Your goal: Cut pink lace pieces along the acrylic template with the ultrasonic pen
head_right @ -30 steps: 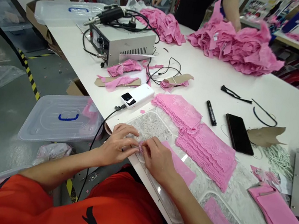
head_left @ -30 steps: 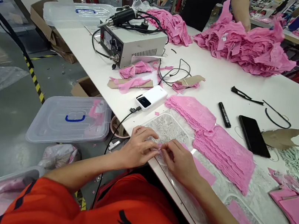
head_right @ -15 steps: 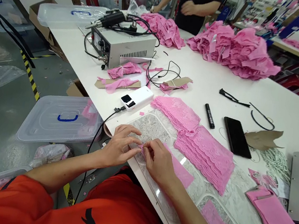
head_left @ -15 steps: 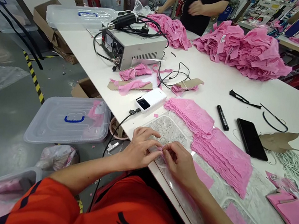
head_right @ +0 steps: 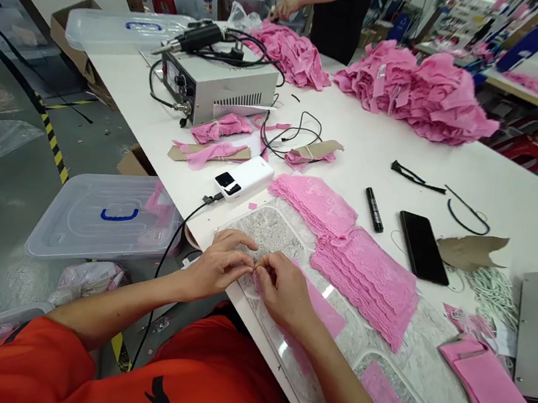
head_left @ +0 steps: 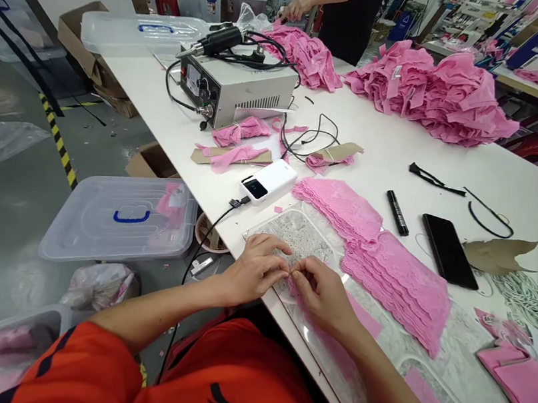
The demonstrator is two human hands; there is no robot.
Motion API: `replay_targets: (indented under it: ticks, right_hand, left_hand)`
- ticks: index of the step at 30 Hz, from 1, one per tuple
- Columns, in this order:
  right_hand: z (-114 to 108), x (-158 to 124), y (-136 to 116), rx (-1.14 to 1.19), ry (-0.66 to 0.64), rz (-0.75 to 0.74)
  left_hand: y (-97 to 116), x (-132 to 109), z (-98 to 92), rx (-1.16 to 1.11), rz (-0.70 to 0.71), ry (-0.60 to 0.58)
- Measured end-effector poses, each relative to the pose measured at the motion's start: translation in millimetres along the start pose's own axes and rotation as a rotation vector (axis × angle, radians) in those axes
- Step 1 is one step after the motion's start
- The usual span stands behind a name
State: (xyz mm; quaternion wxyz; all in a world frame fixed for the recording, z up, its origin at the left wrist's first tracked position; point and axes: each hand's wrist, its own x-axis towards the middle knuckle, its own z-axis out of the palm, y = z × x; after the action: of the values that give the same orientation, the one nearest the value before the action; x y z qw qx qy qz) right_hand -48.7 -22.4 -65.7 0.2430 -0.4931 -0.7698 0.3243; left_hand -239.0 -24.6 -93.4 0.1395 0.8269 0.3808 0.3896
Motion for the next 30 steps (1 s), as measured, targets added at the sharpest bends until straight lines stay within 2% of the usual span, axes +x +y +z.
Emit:
replay_targets:
  ticks: [6,14,21,30]
  right_hand:
    - [-4.3,2.6,-2.3,0.039,-0.059,0.051]
    - [-4.1,2.8,-5.4,0.086,-0.032,0.076]
    - [-3.4,3.8,-4.6,0.068,-0.025,0.076]
    - [3.3,-0.3,1.3,0.032,0.004,0.061]
  left_hand:
    - [-5.0,-0.1,3.9,0.017,0.064,0.033]
    - [-1.5,1.4,5.8,0.066,0.054,0.136]
    - [2.4,1.3,3.6,0.097,0.103,0.155]
    - [4.0,1.0,1.2,-0.023,-0.018,0.112]
